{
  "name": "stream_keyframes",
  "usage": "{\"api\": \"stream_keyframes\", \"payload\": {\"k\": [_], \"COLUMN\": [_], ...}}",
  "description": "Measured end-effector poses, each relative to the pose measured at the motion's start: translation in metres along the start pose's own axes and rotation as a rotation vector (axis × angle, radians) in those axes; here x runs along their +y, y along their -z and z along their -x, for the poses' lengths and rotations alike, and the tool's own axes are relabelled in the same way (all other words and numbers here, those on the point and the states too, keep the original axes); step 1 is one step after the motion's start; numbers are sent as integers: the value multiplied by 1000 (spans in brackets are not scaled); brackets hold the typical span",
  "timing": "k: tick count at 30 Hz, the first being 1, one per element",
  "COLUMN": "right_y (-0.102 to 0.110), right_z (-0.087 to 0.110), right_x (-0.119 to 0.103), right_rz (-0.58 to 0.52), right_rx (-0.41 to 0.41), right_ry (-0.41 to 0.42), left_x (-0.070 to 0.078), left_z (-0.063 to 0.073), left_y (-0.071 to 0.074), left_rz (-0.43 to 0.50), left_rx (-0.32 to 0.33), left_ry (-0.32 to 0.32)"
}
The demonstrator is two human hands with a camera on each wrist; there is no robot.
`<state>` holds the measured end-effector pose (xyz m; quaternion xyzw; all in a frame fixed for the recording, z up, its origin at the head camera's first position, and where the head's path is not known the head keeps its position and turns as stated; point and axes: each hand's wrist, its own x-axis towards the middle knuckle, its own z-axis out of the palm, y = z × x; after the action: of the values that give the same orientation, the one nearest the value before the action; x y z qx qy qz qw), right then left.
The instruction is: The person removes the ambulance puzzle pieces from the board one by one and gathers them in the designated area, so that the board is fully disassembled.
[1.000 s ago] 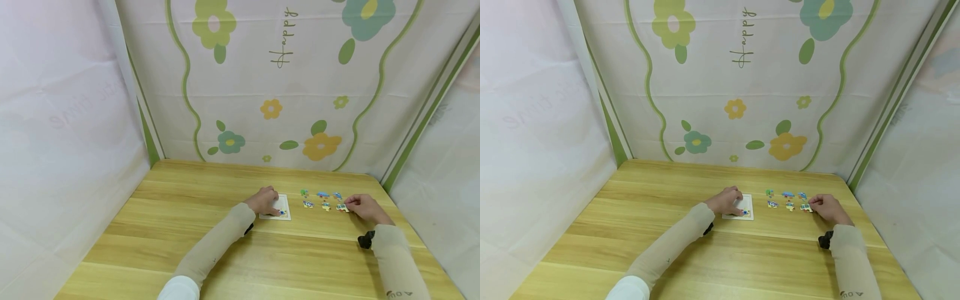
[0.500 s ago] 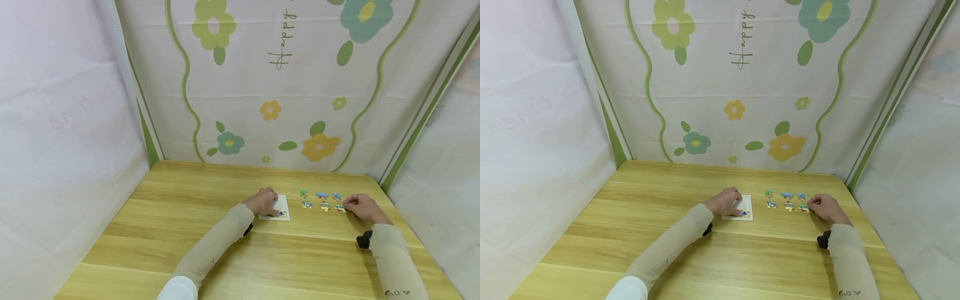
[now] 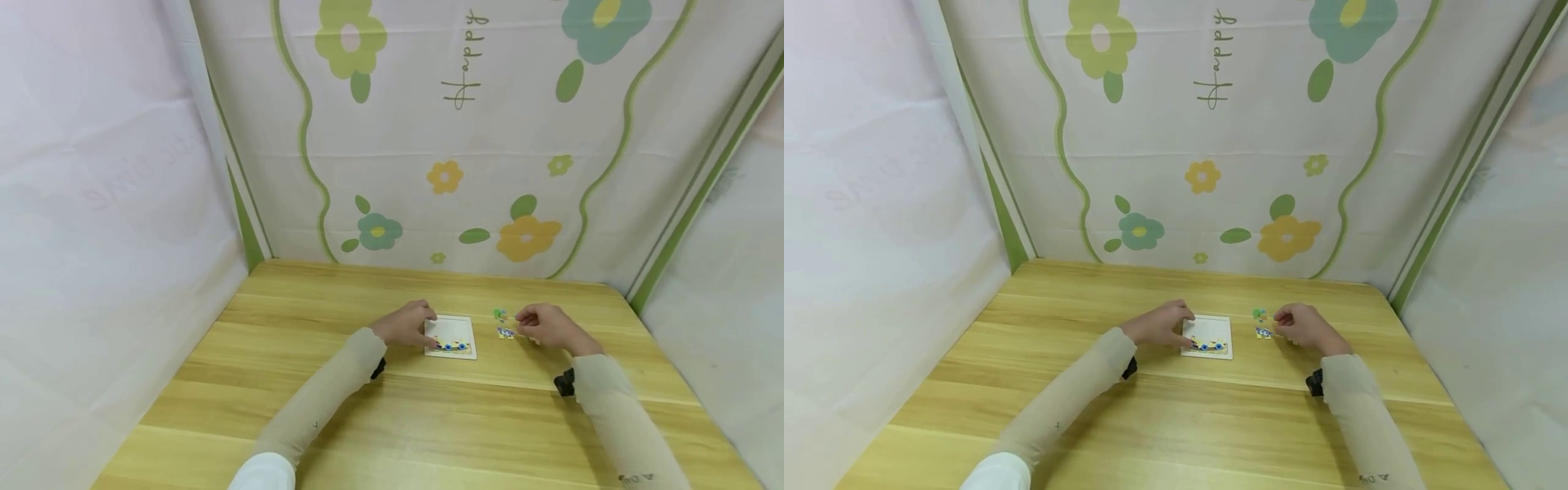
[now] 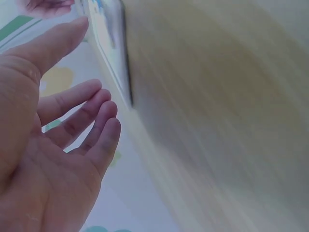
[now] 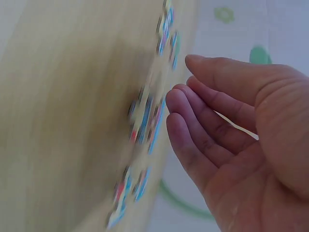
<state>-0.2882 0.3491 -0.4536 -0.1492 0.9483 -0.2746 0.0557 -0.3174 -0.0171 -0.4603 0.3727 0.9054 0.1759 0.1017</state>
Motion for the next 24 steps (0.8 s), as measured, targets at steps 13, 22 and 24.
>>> {"api": "stream_keyframes", "payload": {"k": [13,22,24], "right_y": [-50,-69,-72], "right_z": [-39,-52,-53], "right_x": [-92,-121,-123], "right_rz": [5,15,17], "right_rx": [-178,-250,-251], "right_ry": [224,298,305], "left_x": [3,2,0], "left_z": [13,12,12], "left_y": [-8,-9,-9], "left_rz": [-18,17,21], "left_rx": [-23,-11,-9], "left_ry": [-48,-56,-60]}}
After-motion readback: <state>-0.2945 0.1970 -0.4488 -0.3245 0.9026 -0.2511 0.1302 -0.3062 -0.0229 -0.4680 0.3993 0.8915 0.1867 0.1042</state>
